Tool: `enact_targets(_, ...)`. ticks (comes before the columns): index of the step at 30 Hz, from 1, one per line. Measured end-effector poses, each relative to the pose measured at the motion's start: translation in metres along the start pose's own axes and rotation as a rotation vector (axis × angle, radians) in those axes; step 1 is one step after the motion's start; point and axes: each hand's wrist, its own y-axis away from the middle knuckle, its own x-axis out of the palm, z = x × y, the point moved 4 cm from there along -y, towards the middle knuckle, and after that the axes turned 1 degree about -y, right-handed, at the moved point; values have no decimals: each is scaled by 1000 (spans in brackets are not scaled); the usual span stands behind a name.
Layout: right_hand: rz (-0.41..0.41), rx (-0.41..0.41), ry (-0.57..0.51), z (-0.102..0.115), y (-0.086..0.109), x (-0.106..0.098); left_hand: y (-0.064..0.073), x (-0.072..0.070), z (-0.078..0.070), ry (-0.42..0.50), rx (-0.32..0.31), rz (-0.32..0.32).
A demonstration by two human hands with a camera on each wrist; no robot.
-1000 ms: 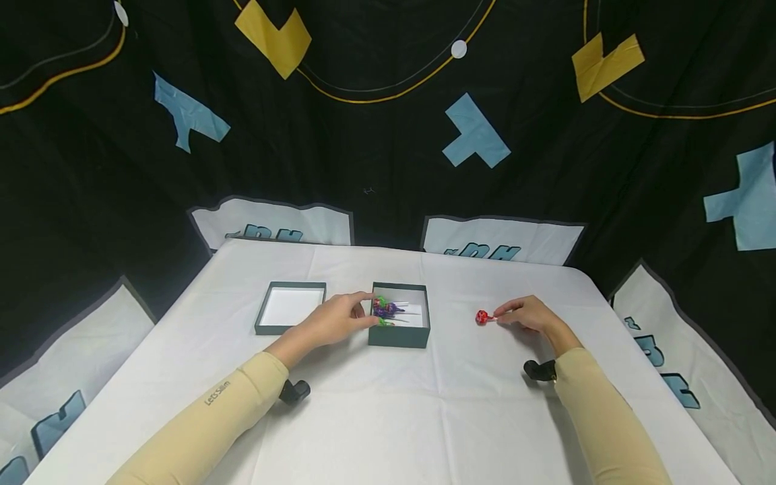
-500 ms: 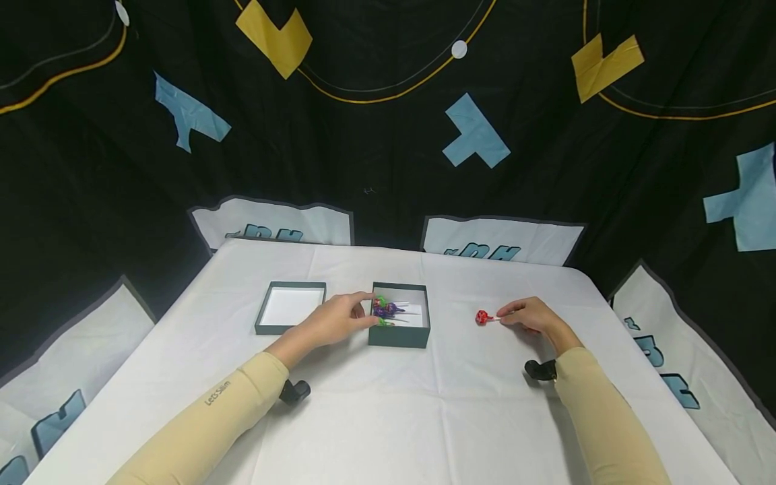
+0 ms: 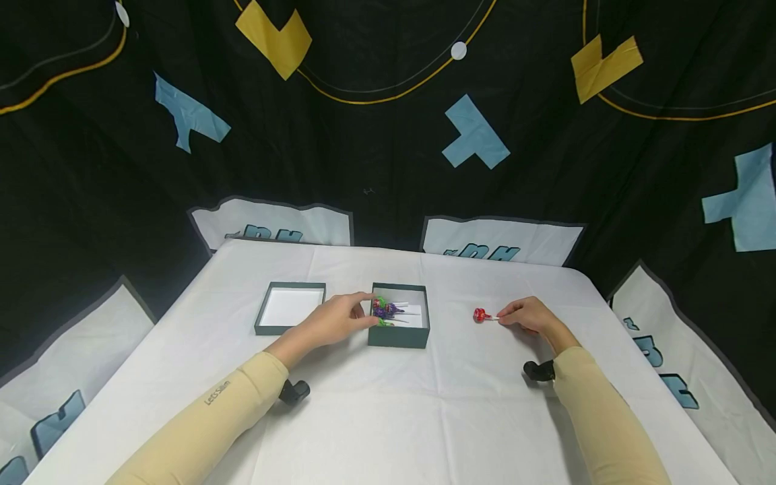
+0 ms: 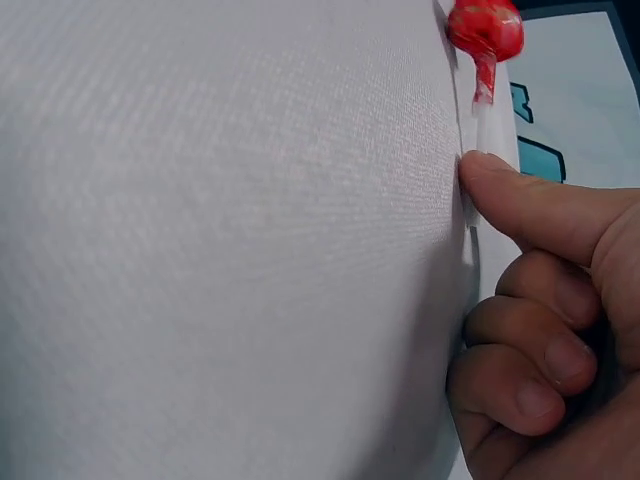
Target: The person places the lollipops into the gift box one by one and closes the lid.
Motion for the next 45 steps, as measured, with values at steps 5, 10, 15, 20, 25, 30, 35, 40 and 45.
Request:
enact_targets(5,-2,-12,5,4,2,0,1,0,1,-6,-2,-6)
enact_targets(10,3,-20,27,11,6,-1,1,0,2,-11,3,-7)
enact_targets(15,-3,-34,59,20,11,-4,0,-1,1,-11,15,-10)
enact_targets(20,6,-52,64,32,14,-7,-1,-1,-1,-14,22,-8)
enact_targets(25,11,-79,60,44,17,-9,0,-2,-2,-9,28,-1)
enact_targets(30,15,-80,42,55,19,-9,0,-2,-3,-10,29,3)
enact_targets(35,23,-89,41,64,19,-9,1,-1,-2,-7,29,4)
enact_targets(40,22,-105,43,76,21,-7,0,-1,-1,-9,23,5)
enact_targets(45,13,-124,53,90,25,-5,-1,-1,0,-20,19,7)
